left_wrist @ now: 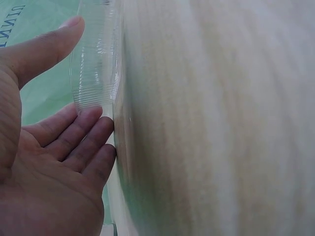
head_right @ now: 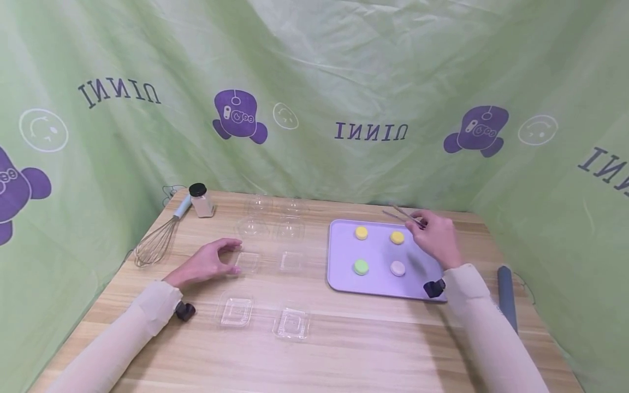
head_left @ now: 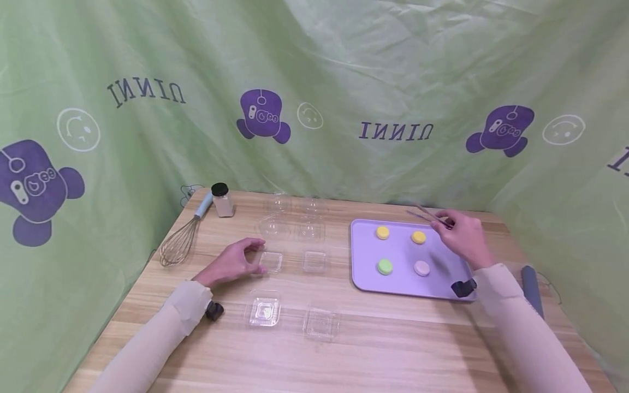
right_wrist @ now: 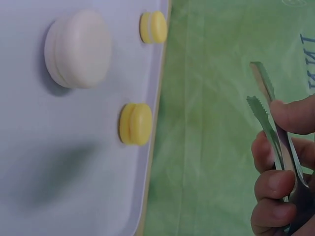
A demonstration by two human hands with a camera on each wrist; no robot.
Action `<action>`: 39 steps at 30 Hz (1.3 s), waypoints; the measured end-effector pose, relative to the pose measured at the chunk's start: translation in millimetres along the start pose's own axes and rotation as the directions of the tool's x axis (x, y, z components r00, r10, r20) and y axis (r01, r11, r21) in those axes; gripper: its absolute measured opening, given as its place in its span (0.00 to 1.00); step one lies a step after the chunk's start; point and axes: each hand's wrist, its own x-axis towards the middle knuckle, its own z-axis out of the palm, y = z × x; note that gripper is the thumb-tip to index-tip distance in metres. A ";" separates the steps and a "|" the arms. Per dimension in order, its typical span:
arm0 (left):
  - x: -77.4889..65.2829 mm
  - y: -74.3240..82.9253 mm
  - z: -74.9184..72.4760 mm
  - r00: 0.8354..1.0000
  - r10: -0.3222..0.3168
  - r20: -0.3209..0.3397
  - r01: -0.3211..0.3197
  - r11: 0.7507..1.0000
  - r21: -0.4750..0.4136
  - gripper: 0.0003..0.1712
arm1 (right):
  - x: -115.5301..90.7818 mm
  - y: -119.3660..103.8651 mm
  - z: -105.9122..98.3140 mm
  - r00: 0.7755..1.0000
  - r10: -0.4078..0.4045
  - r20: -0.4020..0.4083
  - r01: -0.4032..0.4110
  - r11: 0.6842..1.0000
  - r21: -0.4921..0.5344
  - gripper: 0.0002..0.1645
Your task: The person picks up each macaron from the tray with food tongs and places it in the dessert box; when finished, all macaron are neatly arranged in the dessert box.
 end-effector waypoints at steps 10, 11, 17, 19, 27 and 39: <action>-0.2 1.0 -0.7 1.000 -0.013 0.005 0.013 1.000 -0.004 0.50 | 1.2 -7.1 18.2 0.989 -0.064 0.132 0.066 0.998 -0.007 0.16; -0.3 1.4 -0.9 1.000 -0.016 0.006 0.016 1.000 -0.007 0.50 | 1.6 -8.3 19.6 0.987 -0.065 0.145 0.067 0.998 -0.006 0.16; -0.8 2.3 -1.4 1.000 -0.027 0.007 0.027 1.000 -0.009 0.50 | 4.5 -12.6 30.5 0.972 -0.064 0.224 0.069 0.997 -0.018 0.17; -0.5 2.3 -1.1 1.000 -0.028 0.004 0.028 1.000 -0.005 0.49 | 4.5 -13.0 34.2 0.965 -0.065 0.253 0.072 0.997 -0.020 0.18; -0.5 3.2 0.0 1.000 -0.030 0.003 0.030 0.999 0.017 0.49 | 2.3 -10.3 45.8 0.955 -0.078 0.285 0.110 0.989 -0.100 0.18; -2.3 5.0 -0.4 1.000 -0.022 0.003 0.022 1.000 0.021 0.49 | 2.3 -12.5 57.0 0.929 -0.051 0.365 0.082 0.994 -0.069 0.22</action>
